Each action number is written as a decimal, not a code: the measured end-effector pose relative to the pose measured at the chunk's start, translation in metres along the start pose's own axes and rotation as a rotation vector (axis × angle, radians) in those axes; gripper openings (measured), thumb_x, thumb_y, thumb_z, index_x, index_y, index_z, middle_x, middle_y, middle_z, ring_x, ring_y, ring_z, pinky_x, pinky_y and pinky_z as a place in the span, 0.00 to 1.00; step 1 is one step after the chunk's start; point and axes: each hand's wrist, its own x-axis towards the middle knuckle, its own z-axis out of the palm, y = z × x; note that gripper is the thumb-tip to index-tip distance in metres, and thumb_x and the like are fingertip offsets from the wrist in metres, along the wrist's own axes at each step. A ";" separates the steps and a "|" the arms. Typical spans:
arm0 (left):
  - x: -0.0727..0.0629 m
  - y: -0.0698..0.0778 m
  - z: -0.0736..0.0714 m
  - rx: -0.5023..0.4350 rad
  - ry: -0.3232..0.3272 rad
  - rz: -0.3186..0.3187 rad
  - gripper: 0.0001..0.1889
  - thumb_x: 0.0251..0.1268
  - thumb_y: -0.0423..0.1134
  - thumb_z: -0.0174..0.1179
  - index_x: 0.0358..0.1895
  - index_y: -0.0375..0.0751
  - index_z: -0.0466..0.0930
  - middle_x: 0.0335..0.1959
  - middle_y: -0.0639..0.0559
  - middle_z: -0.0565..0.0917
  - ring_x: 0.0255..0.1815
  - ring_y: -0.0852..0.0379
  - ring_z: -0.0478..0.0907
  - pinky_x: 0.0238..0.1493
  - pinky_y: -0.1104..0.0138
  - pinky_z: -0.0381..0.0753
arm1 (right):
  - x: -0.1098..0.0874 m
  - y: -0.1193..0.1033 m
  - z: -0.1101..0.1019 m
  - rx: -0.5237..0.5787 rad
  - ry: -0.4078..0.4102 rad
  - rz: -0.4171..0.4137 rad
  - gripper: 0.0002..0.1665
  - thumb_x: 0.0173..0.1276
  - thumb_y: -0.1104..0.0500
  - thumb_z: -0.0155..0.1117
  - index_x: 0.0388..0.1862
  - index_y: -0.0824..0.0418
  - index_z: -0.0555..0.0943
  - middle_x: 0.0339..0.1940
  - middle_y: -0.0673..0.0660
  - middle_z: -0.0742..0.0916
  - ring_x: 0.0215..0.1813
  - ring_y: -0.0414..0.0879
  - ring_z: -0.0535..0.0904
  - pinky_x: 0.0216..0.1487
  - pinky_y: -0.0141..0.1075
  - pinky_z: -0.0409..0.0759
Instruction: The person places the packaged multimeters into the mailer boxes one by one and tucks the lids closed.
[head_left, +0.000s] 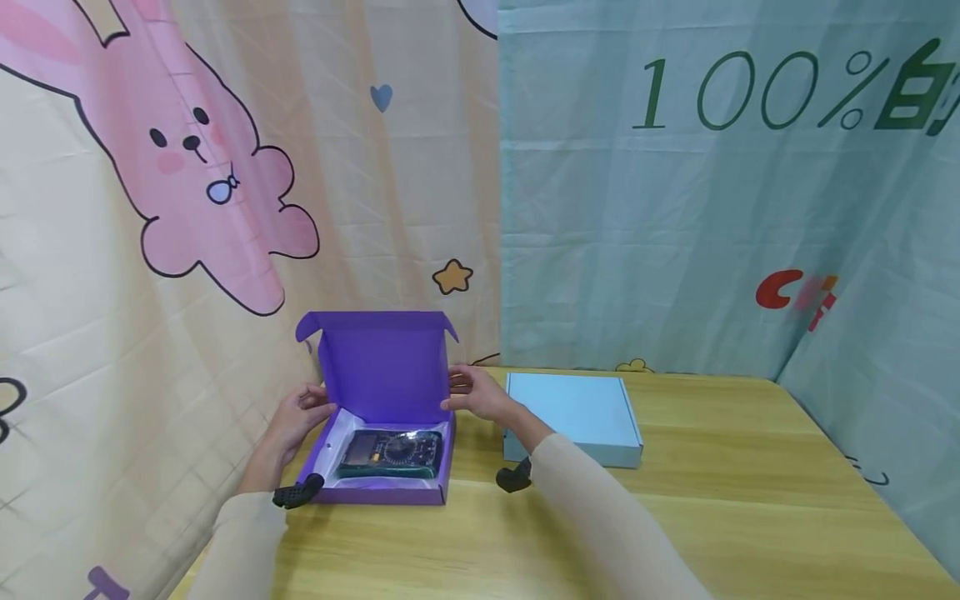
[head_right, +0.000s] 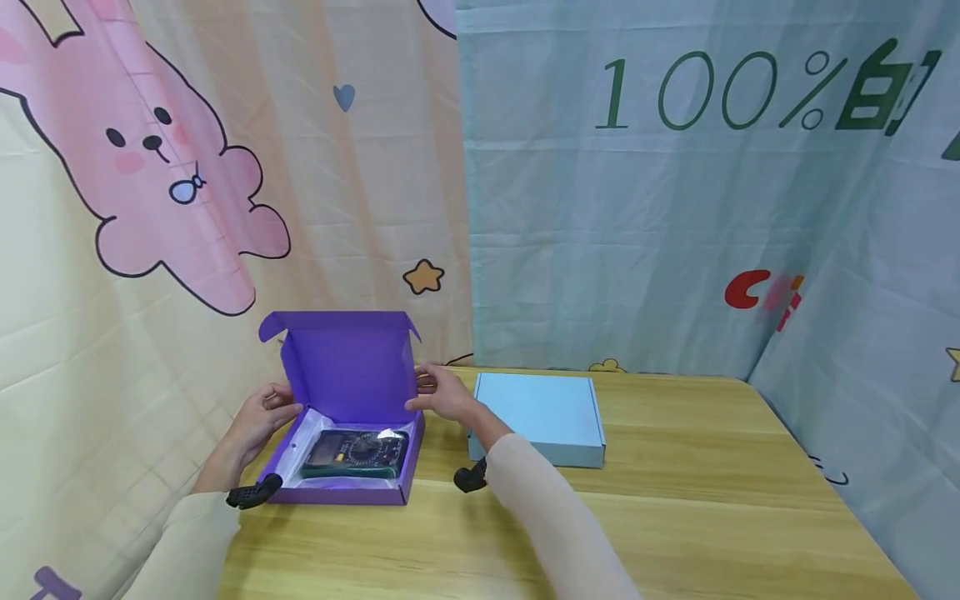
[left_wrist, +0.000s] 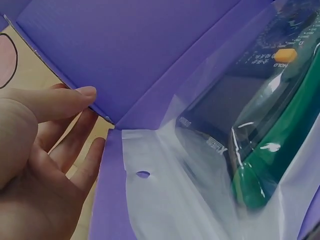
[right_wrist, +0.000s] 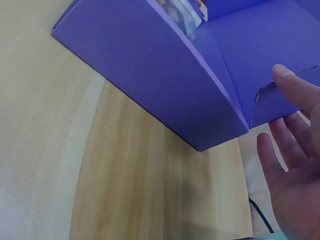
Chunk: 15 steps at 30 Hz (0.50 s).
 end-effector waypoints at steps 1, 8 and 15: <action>0.000 0.000 -0.001 0.017 -0.008 0.000 0.14 0.68 0.18 0.60 0.51 0.18 0.67 0.42 0.51 0.83 0.44 0.64 0.79 0.47 0.72 0.83 | 0.000 0.000 0.001 -0.022 -0.005 -0.003 0.34 0.66 0.59 0.78 0.69 0.59 0.76 0.62 0.55 0.84 0.66 0.52 0.78 0.66 0.48 0.78; -0.006 -0.003 -0.004 0.061 -0.035 -0.030 0.13 0.67 0.19 0.62 0.48 0.22 0.68 0.49 0.45 0.84 0.49 0.67 0.79 0.50 0.73 0.81 | -0.005 0.000 0.004 -0.096 -0.025 -0.056 0.34 0.64 0.61 0.79 0.68 0.60 0.78 0.62 0.55 0.84 0.67 0.53 0.78 0.71 0.53 0.72; -0.011 -0.005 -0.005 0.086 -0.052 -0.026 0.22 0.68 0.21 0.62 0.62 0.18 0.67 0.64 0.28 0.76 0.53 0.69 0.78 0.52 0.73 0.81 | -0.009 0.002 0.007 -0.139 -0.042 -0.092 0.33 0.63 0.64 0.79 0.66 0.59 0.79 0.63 0.55 0.84 0.68 0.52 0.77 0.70 0.52 0.74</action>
